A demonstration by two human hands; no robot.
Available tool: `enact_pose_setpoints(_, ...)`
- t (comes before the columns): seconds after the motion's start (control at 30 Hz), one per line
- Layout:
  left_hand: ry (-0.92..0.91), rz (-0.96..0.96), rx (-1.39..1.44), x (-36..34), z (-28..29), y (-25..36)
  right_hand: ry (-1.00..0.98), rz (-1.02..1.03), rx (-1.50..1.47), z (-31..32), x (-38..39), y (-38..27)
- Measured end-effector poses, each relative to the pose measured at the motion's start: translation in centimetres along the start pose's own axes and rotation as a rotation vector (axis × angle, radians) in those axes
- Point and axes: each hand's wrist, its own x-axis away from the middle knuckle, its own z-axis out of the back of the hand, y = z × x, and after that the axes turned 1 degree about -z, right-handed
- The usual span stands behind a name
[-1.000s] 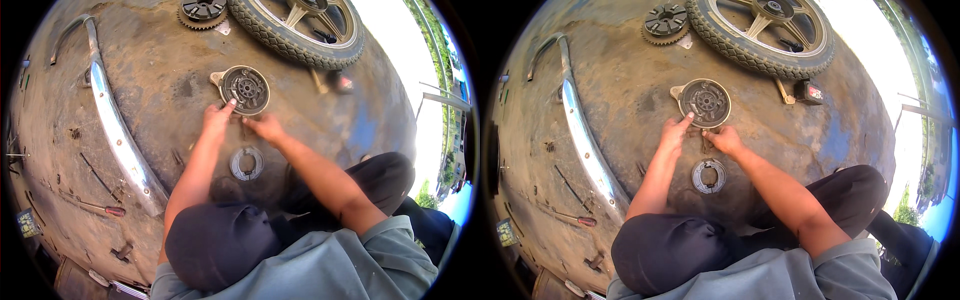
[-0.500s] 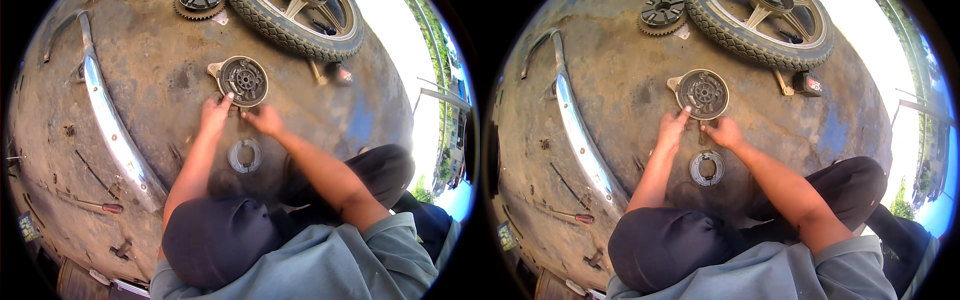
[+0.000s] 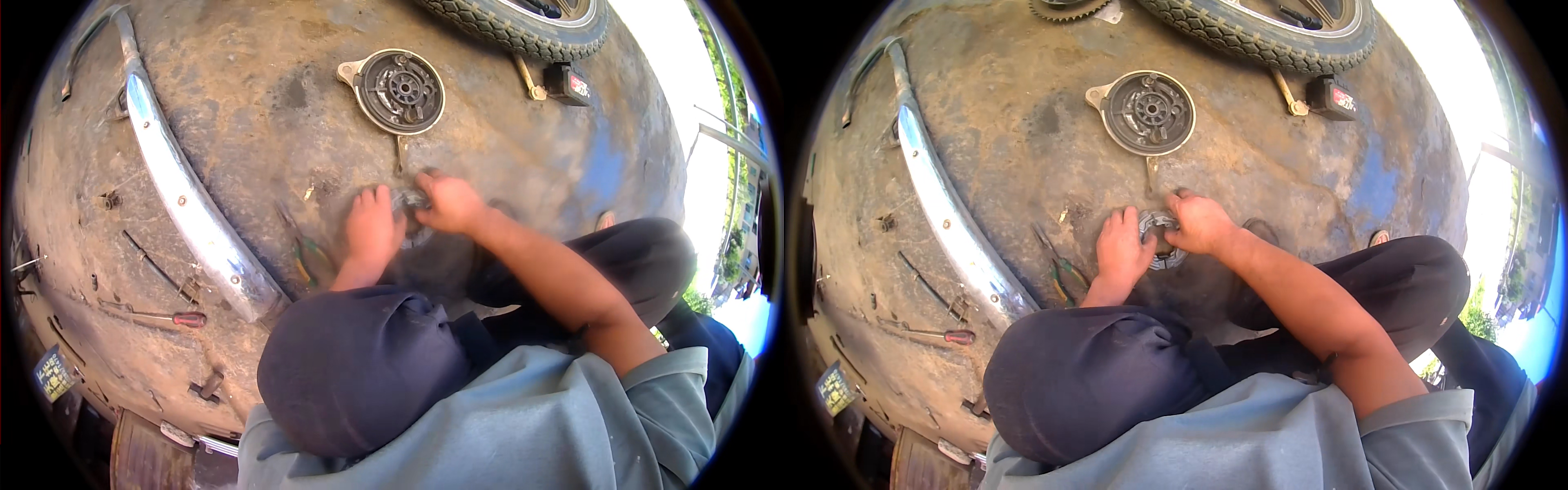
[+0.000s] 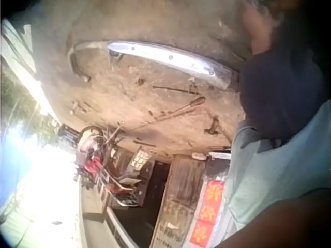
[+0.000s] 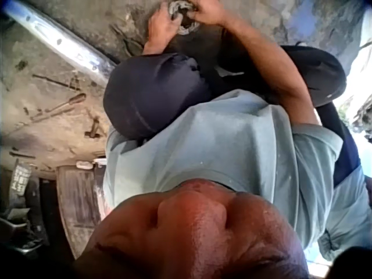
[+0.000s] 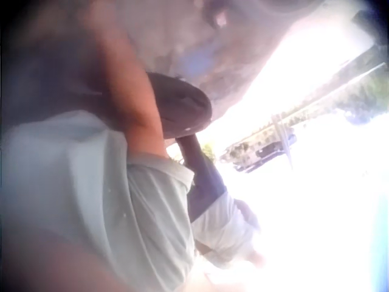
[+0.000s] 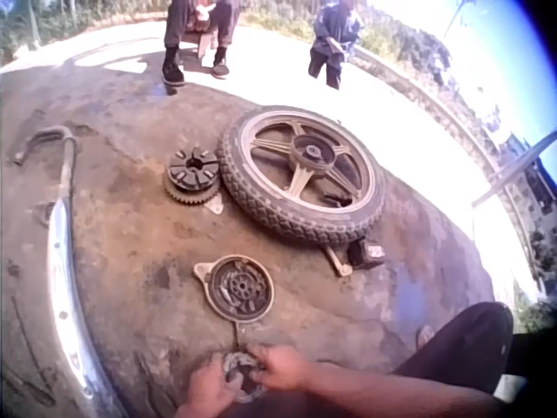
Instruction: The person cleans a brake component using a tool and then assembles the brake shoes into the drum before mounting the wheel assembly onto the rear axle of a motorcycle.
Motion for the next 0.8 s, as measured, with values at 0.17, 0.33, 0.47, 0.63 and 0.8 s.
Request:
enact_pose_setpoints(0.17, -0.043, 0.148, 0.25, -1.4, 1.8, 0.6, 0.01, 0.044, -0.091, 2.9, -0.4, -0.9)
enact_pose_setpoints(0.33, -0.183, 0.156, 0.509, -1.9, 4.4, 1.0, -0.149, 0.077, -0.366, 5.7, 0.6, -0.6)
enact_pose_setpoints(0.47, -0.497, 0.411, 1.478, -3.4, 6.1, 0.7, -0.262, 0.033, -0.486, 10.7, 1.0, -3.2)
enact_pose_setpoints(0.63, -0.61, 0.189, 1.908, -4.6, 8.5, 2.6, -0.32, -0.022, -1.113, 13.8, 1.7, -4.4)
enact_pose_setpoints(0.8, -0.713, -0.049, 2.075, -6.2, 9.7, 3.2, -0.458, 0.086, -1.689, 14.9, 2.5, -6.6)
